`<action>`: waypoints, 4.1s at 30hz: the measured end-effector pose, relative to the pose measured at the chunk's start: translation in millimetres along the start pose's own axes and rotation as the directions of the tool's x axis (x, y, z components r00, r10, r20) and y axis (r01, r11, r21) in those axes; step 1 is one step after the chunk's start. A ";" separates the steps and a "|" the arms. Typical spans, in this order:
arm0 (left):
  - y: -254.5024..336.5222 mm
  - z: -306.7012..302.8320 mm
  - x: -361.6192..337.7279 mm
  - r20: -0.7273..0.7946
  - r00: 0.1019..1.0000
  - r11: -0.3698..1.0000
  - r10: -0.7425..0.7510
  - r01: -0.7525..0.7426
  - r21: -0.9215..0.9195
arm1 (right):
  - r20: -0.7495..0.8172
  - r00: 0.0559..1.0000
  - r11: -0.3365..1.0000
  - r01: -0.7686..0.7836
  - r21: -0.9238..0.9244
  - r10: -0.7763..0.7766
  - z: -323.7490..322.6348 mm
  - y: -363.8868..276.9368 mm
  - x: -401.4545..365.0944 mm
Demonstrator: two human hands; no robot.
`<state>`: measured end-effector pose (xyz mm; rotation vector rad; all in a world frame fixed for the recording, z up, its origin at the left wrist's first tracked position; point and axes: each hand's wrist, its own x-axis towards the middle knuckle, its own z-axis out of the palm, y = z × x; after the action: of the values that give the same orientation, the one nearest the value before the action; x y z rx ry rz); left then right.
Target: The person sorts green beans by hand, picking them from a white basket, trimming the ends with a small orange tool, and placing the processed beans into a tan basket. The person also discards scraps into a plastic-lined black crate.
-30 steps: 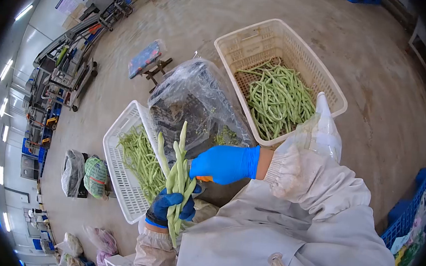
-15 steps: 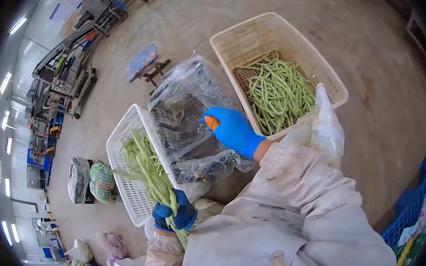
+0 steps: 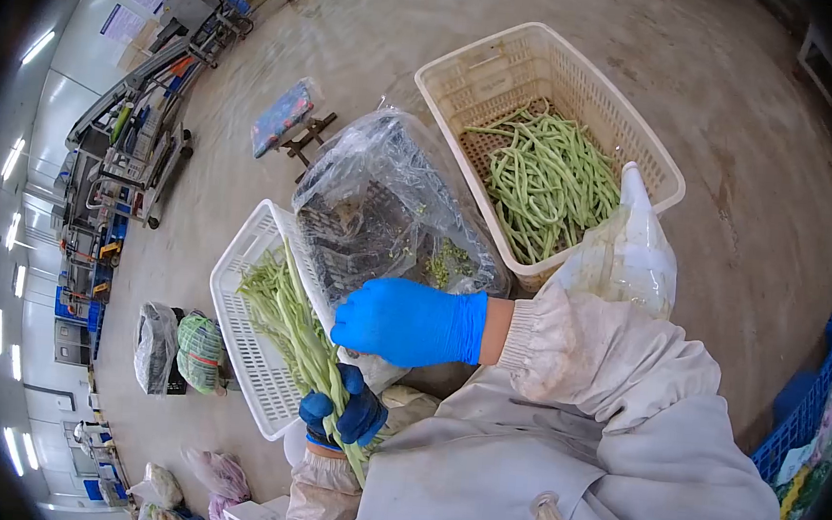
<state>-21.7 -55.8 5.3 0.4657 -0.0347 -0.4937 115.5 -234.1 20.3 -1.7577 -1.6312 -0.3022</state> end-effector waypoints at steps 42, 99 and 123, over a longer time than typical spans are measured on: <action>25.2 6.9 36.3 0.820 0.537 0.976 -0.200 0.038 0.213 | -0.171 0.710 0.643 -0.474 0.602 0.683 19.2 13.9 19.0; 28.8 -29.9 22.3 -0.174 0.830 -0.530 0.530 0.485 0.696 | -0.102 0.932 0.931 -0.357 -0.083 0.348 56.4 22.8 -13.9; 14.0 -66.8 37.2 -0.431 0.648 0.768 0.628 -0.608 0.202 | 0.208 0.738 0.550 -0.632 0.546 0.642 62.9 -27.1 6.6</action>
<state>27.0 -34.0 -51.3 0.5705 0.2715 0.3215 73.0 -190.7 -12.0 -1.6849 -0.8052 0.5018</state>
